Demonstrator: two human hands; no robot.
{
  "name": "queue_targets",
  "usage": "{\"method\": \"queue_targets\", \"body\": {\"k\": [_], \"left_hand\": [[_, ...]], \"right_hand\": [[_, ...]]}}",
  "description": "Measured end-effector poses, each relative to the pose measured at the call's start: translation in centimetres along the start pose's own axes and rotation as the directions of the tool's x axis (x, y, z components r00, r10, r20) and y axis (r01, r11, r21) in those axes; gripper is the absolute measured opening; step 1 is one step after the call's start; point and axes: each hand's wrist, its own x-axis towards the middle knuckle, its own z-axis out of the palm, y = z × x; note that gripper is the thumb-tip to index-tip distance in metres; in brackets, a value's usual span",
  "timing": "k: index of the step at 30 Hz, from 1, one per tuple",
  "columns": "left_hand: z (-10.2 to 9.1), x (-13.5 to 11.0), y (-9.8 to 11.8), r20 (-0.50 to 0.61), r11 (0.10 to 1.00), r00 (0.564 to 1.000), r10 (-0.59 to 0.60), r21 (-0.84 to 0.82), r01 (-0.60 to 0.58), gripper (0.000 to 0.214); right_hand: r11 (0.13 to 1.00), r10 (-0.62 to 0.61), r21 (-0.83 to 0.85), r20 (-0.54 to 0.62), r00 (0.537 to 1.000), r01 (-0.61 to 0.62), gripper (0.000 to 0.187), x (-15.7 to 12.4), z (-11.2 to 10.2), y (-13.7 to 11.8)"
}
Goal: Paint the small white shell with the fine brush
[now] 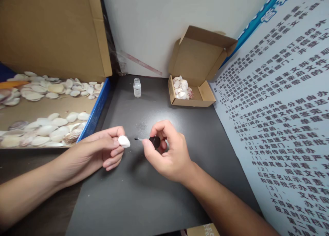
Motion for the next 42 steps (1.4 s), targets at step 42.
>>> {"method": "queue_targets", "body": {"k": [42], "left_hand": [[0.06, 0.02, -0.3, 0.024, 0.998, 1.0, 0.014, 0.068, -0.015, 0.012]], "right_hand": [[0.993, -0.045, 0.113, 0.018, 0.999, 0.043, 0.02, -0.16, 0.17, 0.26]]}}
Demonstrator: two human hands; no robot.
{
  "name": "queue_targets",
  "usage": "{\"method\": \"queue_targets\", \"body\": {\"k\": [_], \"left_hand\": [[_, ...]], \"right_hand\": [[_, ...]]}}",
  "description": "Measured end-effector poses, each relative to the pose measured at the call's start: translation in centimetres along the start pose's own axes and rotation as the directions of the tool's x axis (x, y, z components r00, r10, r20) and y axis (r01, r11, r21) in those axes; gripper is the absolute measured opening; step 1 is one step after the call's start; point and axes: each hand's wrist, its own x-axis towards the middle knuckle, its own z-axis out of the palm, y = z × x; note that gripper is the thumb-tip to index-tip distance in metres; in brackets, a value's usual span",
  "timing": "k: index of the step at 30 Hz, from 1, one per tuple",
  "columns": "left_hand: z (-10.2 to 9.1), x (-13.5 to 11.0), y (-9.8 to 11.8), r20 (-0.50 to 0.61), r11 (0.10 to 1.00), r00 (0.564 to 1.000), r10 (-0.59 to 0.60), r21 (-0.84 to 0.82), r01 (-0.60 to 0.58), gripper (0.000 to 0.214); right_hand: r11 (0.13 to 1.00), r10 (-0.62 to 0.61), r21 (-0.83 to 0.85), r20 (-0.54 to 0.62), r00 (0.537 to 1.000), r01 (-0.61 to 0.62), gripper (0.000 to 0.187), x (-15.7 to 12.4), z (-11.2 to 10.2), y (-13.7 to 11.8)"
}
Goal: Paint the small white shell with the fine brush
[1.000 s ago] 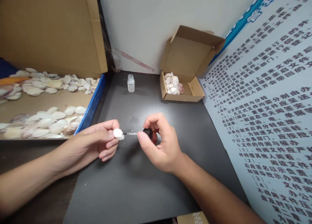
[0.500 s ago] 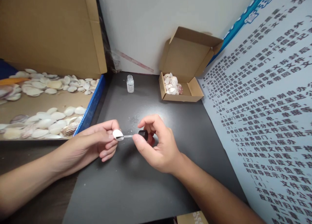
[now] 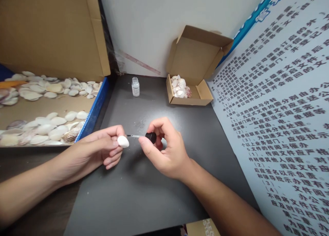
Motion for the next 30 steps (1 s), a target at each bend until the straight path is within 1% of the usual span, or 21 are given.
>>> {"method": "queue_targets", "body": {"k": [4, 8, 10, 11, 16, 19, 23, 27, 30], "left_hand": [[0.1, 0.0, 0.1, -0.006, 1.0, 1.0, 0.004, -0.017, -0.004, 0.013], [0.1, -0.1, 0.3, -0.013, 0.999, 1.0, 0.0, -0.032, 0.0, 0.01], [0.1, -0.1, 0.4, -0.018, 0.999, 1.0, -0.002, -0.041, 0.002, 0.009], [0.1, -0.1, 0.4, -0.021, 0.999, 1.0, -0.002, -0.046, 0.001, 0.009], [0.2, -0.1, 0.5, -0.036, 0.999, 0.999, -0.009, -0.053, 0.007, 0.007], [0.2, -0.1, 0.4, -0.03, 0.998, 1.0, -0.002, -0.055, 0.0, 0.007], [-0.1, -0.1, 0.2, -0.01, 0.998, 1.0, 0.002, -0.068, -0.002, 0.007], [-0.2, 0.0, 0.1, -0.015, 0.996, 1.0, -0.012, -0.091, 0.011, 0.006], [0.0, 0.1, 0.2, -0.051, 0.997, 0.998, -0.036, -0.076, 0.032, 0.007]], "right_hand": [[0.998, -0.048, 0.033, 0.019, 0.999, 0.047, 0.015, 0.0, -0.1, 0.3], [0.988, -0.151, 0.037, 0.015, 0.988, 0.15, 0.015, 0.2, -0.1, 0.6], [0.984, -0.176, 0.038, 0.016, 0.984, 0.175, 0.016, 0.3, -0.2, 0.6], [0.984, -0.177, 0.036, 0.014, 0.984, 0.176, 0.016, 0.3, -0.2, 0.6], [0.993, -0.103, 0.065, 0.018, 0.994, 0.102, 0.019, 0.1, -0.3, 0.4], [0.991, -0.102, 0.085, 0.026, 0.994, 0.099, 0.023, -0.1, -0.2, 0.4], [0.991, -0.087, 0.101, -0.019, 0.996, 0.089, 0.023, -0.5, -0.3, 0.6], [0.997, -0.047, 0.052, -0.059, 0.997, 0.05, 0.021, -0.8, -0.5, 0.6], [0.997, -0.073, 0.02, -0.036, 0.997, 0.073, 0.023, -0.7, -0.6, 0.4]]}}
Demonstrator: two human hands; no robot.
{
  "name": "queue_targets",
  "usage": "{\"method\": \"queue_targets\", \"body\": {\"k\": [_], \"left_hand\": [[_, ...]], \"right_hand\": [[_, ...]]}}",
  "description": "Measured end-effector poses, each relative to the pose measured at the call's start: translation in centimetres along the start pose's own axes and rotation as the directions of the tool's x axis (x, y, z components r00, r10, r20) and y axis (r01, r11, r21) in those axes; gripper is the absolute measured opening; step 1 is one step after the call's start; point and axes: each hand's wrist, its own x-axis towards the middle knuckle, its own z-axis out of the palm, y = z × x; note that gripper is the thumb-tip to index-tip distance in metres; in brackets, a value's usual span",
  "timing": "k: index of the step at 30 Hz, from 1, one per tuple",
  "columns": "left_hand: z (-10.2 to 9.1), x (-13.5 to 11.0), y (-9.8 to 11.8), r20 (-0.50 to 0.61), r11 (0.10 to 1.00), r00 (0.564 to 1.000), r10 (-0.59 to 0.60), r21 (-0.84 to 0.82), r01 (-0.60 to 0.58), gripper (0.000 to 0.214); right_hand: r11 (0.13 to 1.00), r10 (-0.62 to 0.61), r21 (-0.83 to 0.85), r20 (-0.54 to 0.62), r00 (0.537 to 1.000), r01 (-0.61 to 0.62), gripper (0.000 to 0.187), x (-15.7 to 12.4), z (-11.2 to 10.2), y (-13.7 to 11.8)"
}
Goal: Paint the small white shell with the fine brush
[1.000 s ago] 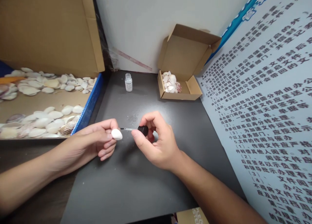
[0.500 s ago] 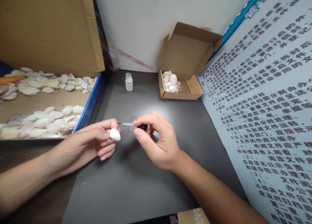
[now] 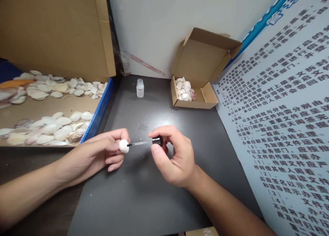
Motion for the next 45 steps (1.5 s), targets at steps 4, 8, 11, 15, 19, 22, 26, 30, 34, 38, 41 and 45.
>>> {"method": "queue_targets", "body": {"k": [4, 8, 11, 15, 19, 22, 26, 30, 34, 38, 41, 45], "left_hand": [[0.1, 0.1, 0.0, 0.003, 1.0, 1.0, 0.001, 0.006, -0.001, 0.007], [0.0, 0.0, 0.0, 0.0, 1.0, 1.0, 0.011, 0.022, -0.011, 0.005], [0.0, -0.1, 0.0, -0.015, 0.999, 1.0, 0.002, 0.034, -0.001, 0.004], [0.1, -0.2, 0.1, -0.011, 0.998, 1.0, 0.01, 0.066, -0.01, 0.003], [0.2, -0.3, 0.1, -0.012, 0.997, 1.0, 0.022, 0.078, -0.02, 0.003], [0.3, -0.2, 0.1, -0.016, 0.996, 1.0, 0.018, 0.088, -0.016, 0.003], [0.4, -0.3, 0.2, -0.024, 0.994, 1.0, 0.021, 0.104, -0.018, 0.005], [0.4, -0.4, 0.2, -0.012, 0.994, 1.0, 0.013, 0.109, -0.012, 0.005], [0.4, -0.4, 0.1, -0.011, 0.994, 1.0, 0.012, 0.111, -0.011, 0.007], [0.4, -0.3, 0.0, -0.011, 0.994, 1.0, 0.014, 0.106, -0.013, 0.009], [0.4, -0.2, 0.0, -0.005, 0.995, 1.0, 0.014, 0.102, -0.014, 0.009], [0.3, -0.2, -0.1, 0.008, 0.995, 1.0, 0.013, 0.098, -0.013, 0.009]], "right_hand": [[0.998, -0.042, -0.043, 0.055, 0.998, 0.044, 0.025, 0.4, 0.0, -0.4], [0.992, -0.057, -0.106, 0.064, 0.996, 0.064, 0.024, 0.7, 0.0, -0.8], [0.989, -0.055, -0.132, 0.053, 0.997, 0.062, 0.021, 0.9, 0.1, -1.1], [0.985, -0.059, -0.157, 0.058, 0.997, 0.067, 0.018, 1.1, 0.2, -1.3], [0.985, -0.074, -0.155, 0.039, 0.996, 0.079, 0.016, 1.2, 0.2, -1.3], [0.984, -0.068, -0.165, 0.037, 0.997, 0.073, 0.015, 1.1, 0.2, -1.4], [0.983, -0.076, -0.163, 0.039, 0.996, 0.081, 0.014, 1.1, 0.2, -1.4], [0.986, -0.075, -0.146, 0.025, 0.997, 0.078, 0.014, 1.0, 0.1, -1.5], [0.988, -0.084, -0.128, 0.027, 0.996, 0.086, 0.014, 1.1, 0.3, -1.5], [0.982, -0.087, -0.164, 0.047, 0.995, 0.093, 0.015, 1.1, 0.6, -1.4], [0.977, -0.08, -0.194, 0.025, 0.996, 0.084, 0.014, 1.1, 0.6, -1.3], [0.981, -0.082, -0.174, 0.006, 0.997, 0.082, 0.014, 1.1, 0.4, -1.2]]}}
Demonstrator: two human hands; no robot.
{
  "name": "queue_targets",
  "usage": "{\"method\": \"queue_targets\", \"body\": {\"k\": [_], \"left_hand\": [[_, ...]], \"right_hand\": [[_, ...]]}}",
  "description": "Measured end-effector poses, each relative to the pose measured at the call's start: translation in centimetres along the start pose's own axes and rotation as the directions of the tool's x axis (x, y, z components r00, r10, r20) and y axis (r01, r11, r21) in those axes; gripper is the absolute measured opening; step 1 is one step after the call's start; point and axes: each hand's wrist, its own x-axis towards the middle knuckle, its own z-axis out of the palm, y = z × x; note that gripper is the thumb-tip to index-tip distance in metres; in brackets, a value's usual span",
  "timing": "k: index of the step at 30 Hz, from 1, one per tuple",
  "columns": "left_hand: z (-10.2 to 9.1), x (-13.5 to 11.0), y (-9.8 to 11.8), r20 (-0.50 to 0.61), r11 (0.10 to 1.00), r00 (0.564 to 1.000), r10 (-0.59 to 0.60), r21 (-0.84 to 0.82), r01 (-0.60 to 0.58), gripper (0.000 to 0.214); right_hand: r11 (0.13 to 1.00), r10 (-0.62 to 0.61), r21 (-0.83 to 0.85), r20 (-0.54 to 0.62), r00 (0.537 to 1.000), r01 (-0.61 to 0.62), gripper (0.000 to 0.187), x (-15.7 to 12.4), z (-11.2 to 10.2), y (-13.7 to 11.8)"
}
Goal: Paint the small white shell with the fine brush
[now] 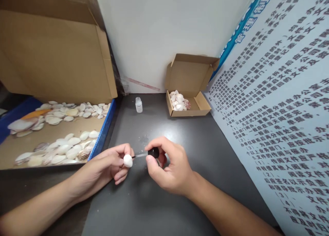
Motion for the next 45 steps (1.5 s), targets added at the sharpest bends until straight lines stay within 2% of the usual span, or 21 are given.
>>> {"method": "queue_targets", "body": {"k": [3, 8, 13, 20, 25, 31, 35, 38, 45], "left_hand": [[-0.14, 0.03, -0.09, 0.002, 1.0, 1.0, -0.01, 0.001, 0.01, 0.01], [0.01, 0.01, -0.02, 0.001, 1.0, 1.0, -0.003, 0.008, 0.003, 0.01], [0.08, -0.06, 0.09, 0.003, 1.0, 1.0, -0.006, 0.008, 0.006, 0.01], [-0.33, 0.08, -0.24, 0.025, 1.0, 1.0, 0.008, 0.014, -0.008, 0.005], [-0.2, 0.09, -0.15, 0.01, 1.0, 1.0, 0.004, 0.025, -0.004, 0.007], [-0.07, 0.08, -0.18, 0.01, 1.0, 1.0, 0.005, 0.021, -0.005, 0.008], [0.01, 0.12, -0.12, 0.001, 1.0, 1.0, 0.005, 0.027, -0.005, 0.008], [0.05, 0.09, -0.03, -0.014, 1.0, 1.0, 0.003, 0.025, -0.003, 0.01], [-0.03, 0.08, -0.09, -0.006, 1.0, 1.0, -0.004, 0.022, 0.005, 0.008]], "right_hand": [[0.999, -0.02, 0.03, 0.022, 1.0, 0.02, 0.015, 0.02, -0.02, 0.0], [1.0, -0.002, -0.013, 0.032, 0.999, 0.003, 0.014, 0.06, 0.05, 0.06], [0.999, -0.021, 0.05, 0.04, 0.999, 0.019, 0.015, -0.03, 0.07, 0.09], [1.0, 0.022, -0.015, 0.027, 0.999, -0.021, 0.012, -0.09, 0.16, 0.2], [0.998, -0.051, 0.041, 0.051, 0.997, 0.049, 0.016, -0.23, 0.1, 0.07], [0.999, -0.032, -0.039, 0.038, 0.999, 0.034, 0.015, -0.13, 0.11, 0.08], [0.998, -0.068, 0.008, 0.025, 0.997, 0.068, 0.016, -0.05, -0.06, -0.05], [0.996, -0.09, 0.019, 0.056, 0.994, 0.089, 0.017, 0.04, -0.04, -0.23], [0.997, -0.051, -0.048, 0.054, 0.997, 0.053, 0.013, -0.05, -0.06, -0.09]]}}
